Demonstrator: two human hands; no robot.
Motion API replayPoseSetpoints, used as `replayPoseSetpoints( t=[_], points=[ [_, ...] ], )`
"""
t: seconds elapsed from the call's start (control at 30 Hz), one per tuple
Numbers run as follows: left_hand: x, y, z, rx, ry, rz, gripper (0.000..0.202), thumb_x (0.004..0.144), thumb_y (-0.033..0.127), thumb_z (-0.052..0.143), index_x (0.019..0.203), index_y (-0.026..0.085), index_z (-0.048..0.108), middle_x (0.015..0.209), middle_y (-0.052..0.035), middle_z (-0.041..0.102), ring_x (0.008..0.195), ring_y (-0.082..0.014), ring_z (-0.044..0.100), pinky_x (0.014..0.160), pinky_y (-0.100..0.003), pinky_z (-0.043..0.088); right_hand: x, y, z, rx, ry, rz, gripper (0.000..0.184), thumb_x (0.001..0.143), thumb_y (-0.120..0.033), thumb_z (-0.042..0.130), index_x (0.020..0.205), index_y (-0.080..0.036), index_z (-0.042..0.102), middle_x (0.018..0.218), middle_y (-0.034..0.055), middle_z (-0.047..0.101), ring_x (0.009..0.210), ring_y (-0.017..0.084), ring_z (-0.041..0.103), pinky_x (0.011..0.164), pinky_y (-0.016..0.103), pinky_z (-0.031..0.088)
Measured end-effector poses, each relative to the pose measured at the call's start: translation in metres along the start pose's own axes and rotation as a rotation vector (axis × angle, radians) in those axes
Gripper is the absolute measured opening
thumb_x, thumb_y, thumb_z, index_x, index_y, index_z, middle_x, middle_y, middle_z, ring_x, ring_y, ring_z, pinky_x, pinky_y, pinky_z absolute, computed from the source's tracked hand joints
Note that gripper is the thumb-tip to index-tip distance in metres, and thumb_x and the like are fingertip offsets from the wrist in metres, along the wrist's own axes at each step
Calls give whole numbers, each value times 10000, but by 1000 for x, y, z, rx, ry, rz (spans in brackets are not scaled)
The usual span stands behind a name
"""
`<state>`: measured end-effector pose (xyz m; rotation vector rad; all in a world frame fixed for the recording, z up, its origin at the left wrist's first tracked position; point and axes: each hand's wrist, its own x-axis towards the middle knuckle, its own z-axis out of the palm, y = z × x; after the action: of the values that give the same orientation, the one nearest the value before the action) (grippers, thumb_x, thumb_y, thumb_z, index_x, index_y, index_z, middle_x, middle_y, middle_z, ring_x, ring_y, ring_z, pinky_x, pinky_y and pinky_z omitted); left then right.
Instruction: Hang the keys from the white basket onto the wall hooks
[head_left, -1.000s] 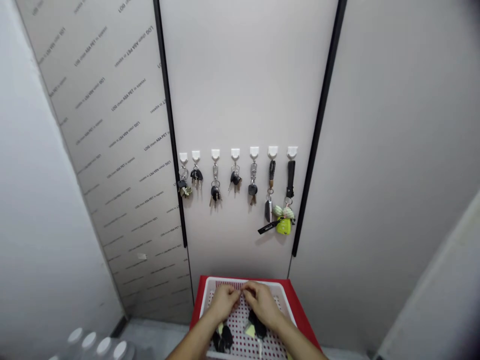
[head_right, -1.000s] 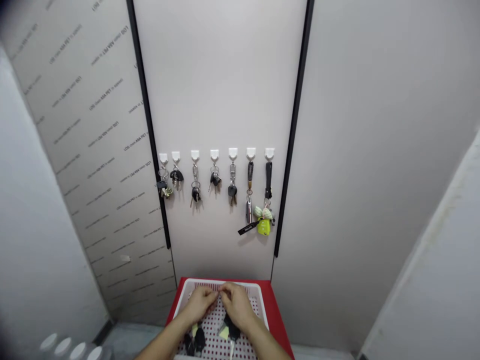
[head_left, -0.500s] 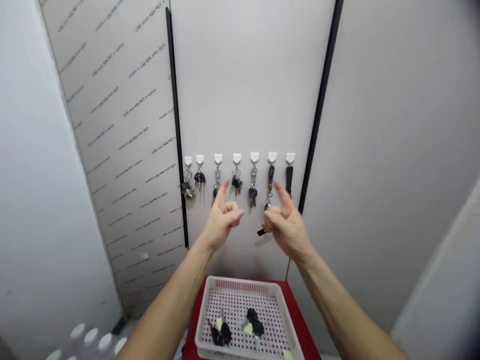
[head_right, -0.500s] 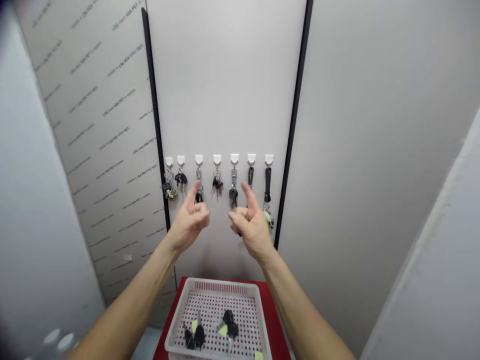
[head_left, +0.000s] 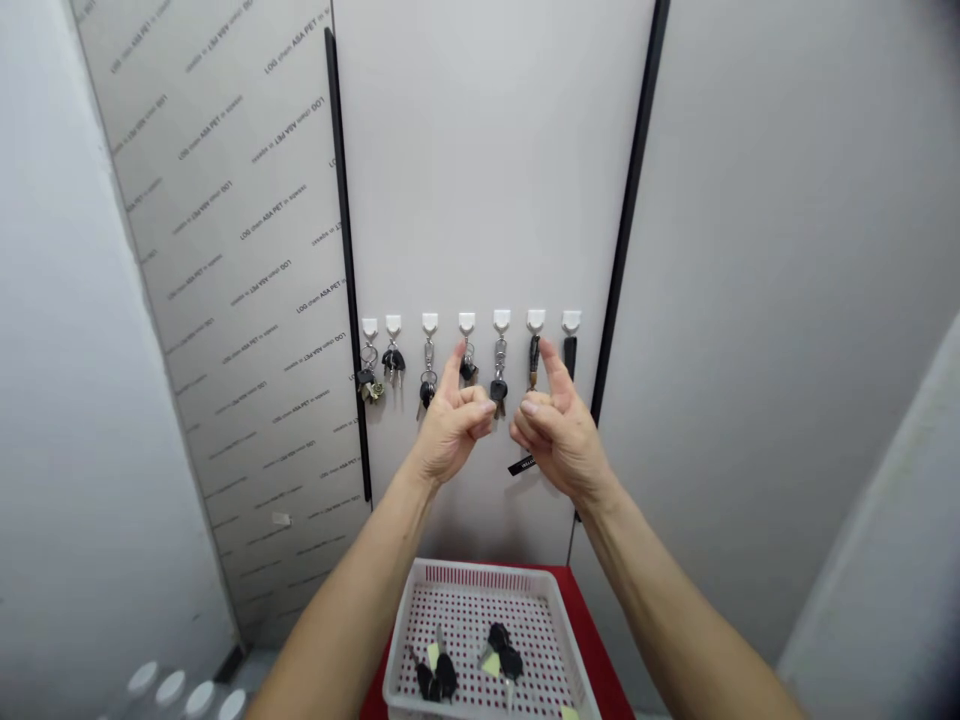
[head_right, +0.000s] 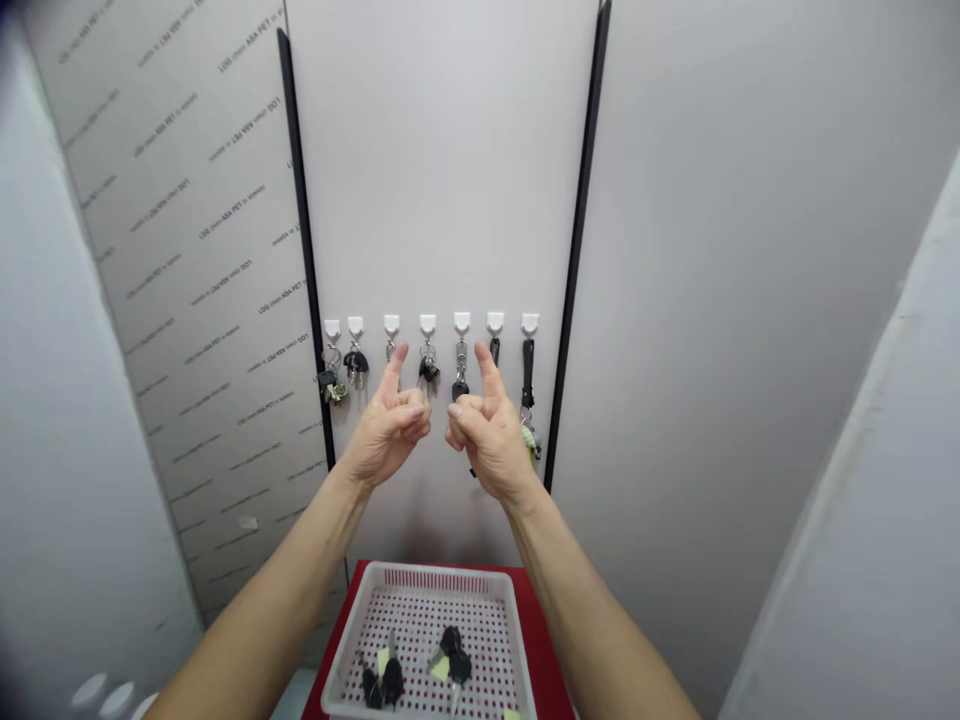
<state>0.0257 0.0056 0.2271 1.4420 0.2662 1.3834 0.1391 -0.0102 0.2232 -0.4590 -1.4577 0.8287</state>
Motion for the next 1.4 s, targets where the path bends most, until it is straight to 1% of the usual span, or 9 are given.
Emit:
replayPoseSetpoints(
  t=[0.13, 0.3, 0.53, 0.7, 0.83, 1.0, 1.13, 1.27, 1.4],
  points=[
    [-12, -33, -23, 138, 64, -132, 754, 577, 190, 530, 1176, 258, 77, 405, 117, 285, 360, -9, 255, 390, -148, 194, 4, 27, -27, -139, 123, 55, 573, 631, -238, 450, 1153, -224, 213, 385, -117, 224, 331, 31, 232, 366, 167, 264],
    [-56, -96, -67, 414, 226, -494, 660, 605, 270, 475, 1160, 113, 153, 382, 108, 336, 339, -21, 273, 367, -160, 181, 32, 58, -97, -602, 684, 20, 441, 597, -304, 444, 996, -120, 415, 577, -26, 449, 477, 67, 403, 469, 200, 337],
    [-103, -148, -86, 549, 117, -721, 494, 575, 208, 472, 1027, 57, 339, 421, 85, 395, 360, -39, 334, 397, -175, 250, 57, 70, -123, -1037, 355, 182, 271, 636, -356, 365, 538, -143, 500, 487, 11, 504, 458, 105, 439, 462, 217, 317],
    [-51, -126, -76, 712, 104, -491, 307, 588, 160, 455, 882, 73, 470, 494, 43, 428, 451, -57, 388, 468, -185, 306, 82, 30, -104, -907, 495, -31, 277, 654, -374, 350, 549, -144, 463, 490, 1, 492, 433, 85, 426, 426, 195, 306],
    [19, -94, -50, 863, 193, -234, 313, 591, 189, 475, 888, 90, 487, 783, -63, 531, 696, -113, 478, 644, -221, 352, 66, 11, -79, -762, 316, 9, 259, 651, -377, 368, 573, -143, 448, 470, -23, 447, 380, 57, 370, 383, 178, 283],
    [71, -78, -23, 1096, 367, -114, 372, 591, 265, 492, 936, 128, 464, 897, -98, 528, 800, -162, 477, 706, -278, 338, -26, 68, -55, -677, -138, 390, 211, 659, -310, 363, 527, -152, 405, 393, -56, 347, 350, 48, 321, 360, 168, 248],
    [85, -85, -15, 1178, 438, -253, 330, 572, 314, 506, 867, 165, 500, 831, -97, 558, 780, -204, 491, 646, -308, 350, -95, 116, -46, -664, -392, 554, 201, 654, -248, 354, 514, -139, 448, 419, -53, 319, 392, 40, 277, 367, 159, 211],
    [95, -85, -10, 1128, 420, -221, 246, 589, 291, 487, 783, 149, 537, 787, -95, 568, 738, -196, 503, 610, -288, 357, -106, 124, -48, -749, -560, 597, 165, 593, -234, 431, 486, -135, 510, 401, -53, 354, 400, 47, 300, 384, 165, 220],
    [112, -68, -4, 892, 347, -5, 226, 625, 280, 453, 768, 127, 538, 681, -54, 567, 639, -134, 501, 582, -238, 367, -44, 99, -64, -729, -180, 370, 222, 625, -287, 401, 647, -143, 568, 568, 9, 526, 558, 115, 449, 520, 215, 343]
  ],
)
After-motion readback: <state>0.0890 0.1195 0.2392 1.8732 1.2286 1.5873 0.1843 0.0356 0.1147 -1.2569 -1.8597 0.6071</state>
